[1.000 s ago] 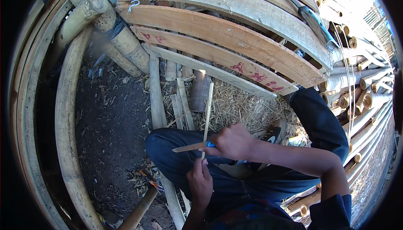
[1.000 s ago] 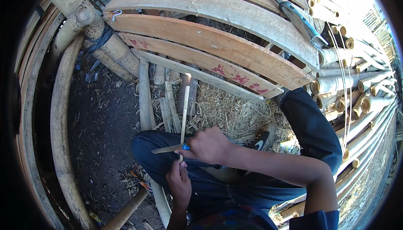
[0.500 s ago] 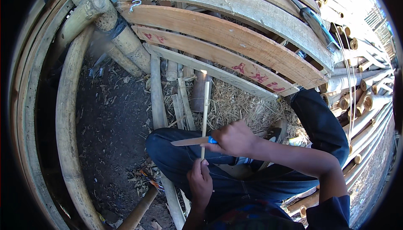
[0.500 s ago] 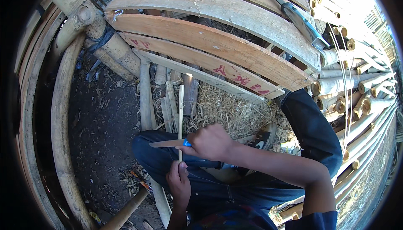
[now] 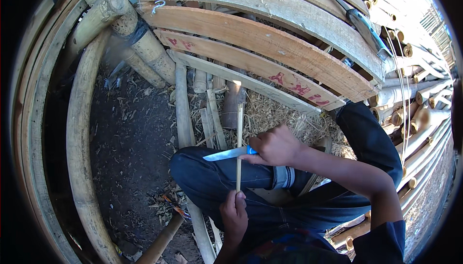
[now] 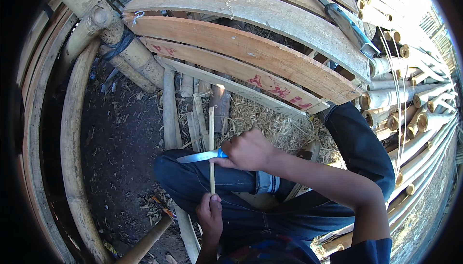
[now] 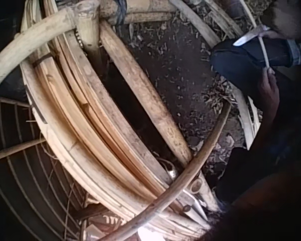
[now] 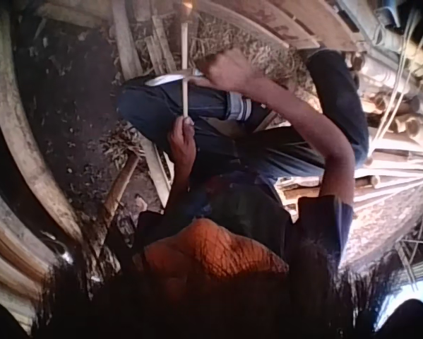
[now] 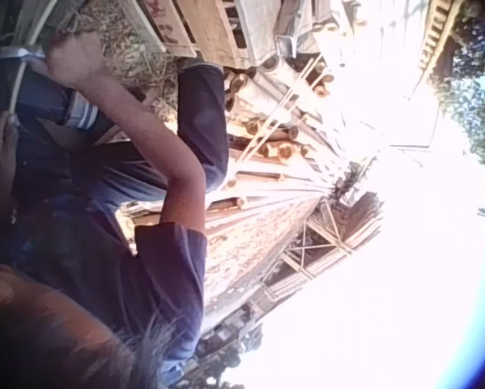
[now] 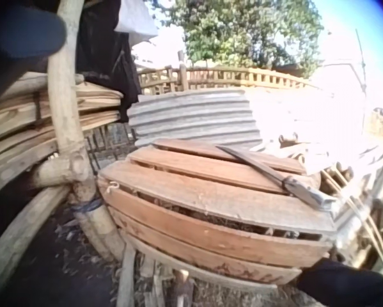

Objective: Shaving a thin strip of bamboo using a small knife while sitting outdoors near a bamboo structure.

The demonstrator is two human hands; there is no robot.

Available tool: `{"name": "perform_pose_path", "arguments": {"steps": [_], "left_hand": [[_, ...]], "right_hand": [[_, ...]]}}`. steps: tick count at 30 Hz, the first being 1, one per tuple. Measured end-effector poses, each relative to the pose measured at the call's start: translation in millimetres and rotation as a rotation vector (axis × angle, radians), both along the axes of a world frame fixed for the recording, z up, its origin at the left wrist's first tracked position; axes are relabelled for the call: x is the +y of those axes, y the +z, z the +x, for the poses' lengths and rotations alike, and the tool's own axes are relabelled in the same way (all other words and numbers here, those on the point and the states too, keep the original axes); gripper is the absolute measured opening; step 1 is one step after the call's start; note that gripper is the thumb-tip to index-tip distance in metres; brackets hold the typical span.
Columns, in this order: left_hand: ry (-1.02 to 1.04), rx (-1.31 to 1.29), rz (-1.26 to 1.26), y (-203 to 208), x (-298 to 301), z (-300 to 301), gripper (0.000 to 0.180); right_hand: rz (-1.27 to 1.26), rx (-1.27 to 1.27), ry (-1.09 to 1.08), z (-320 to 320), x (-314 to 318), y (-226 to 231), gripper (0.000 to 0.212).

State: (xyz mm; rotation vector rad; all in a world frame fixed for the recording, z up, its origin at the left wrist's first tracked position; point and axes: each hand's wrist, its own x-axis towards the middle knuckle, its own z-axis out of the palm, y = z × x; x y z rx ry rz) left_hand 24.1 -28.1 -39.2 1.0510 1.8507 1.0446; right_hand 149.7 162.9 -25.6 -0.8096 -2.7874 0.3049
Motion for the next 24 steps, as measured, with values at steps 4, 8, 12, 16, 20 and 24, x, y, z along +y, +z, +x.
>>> {"name": "perform_pose_path", "arguments": {"steps": [4, 8, 12, 16, 20, 24], "left_hand": [[-0.016, 0.022, -0.035, -3, -15, -2, 0.021], [-0.035, -0.173, -0.024, -5, -13, -13, 0.020], [0.029, -0.503, -0.081, -5, 6, -26, 0.023], [0.010, -0.829, -0.044, -10, 14, -46, 0.030], [-0.033, -0.891, -0.019, -7, 31, -45, 0.031], [0.041, -0.879, -0.104, -1, 39, -32, 0.026]], "right_hand": [[-0.025, -0.068, -0.344, 9, 51, -9, 0.059], [-0.052, -0.092, -0.152, 1, 9, -11, 0.056], [-0.424, 0.168, -0.499, 10, 21, -18, 0.055], [-0.733, 0.431, -0.438, 16, 12, -18, 0.053], [-0.509, 0.342, -0.106, -2, -14, -2, 0.049], [-0.295, 0.030, 0.031, -12, -30, -6, 0.052]]}}
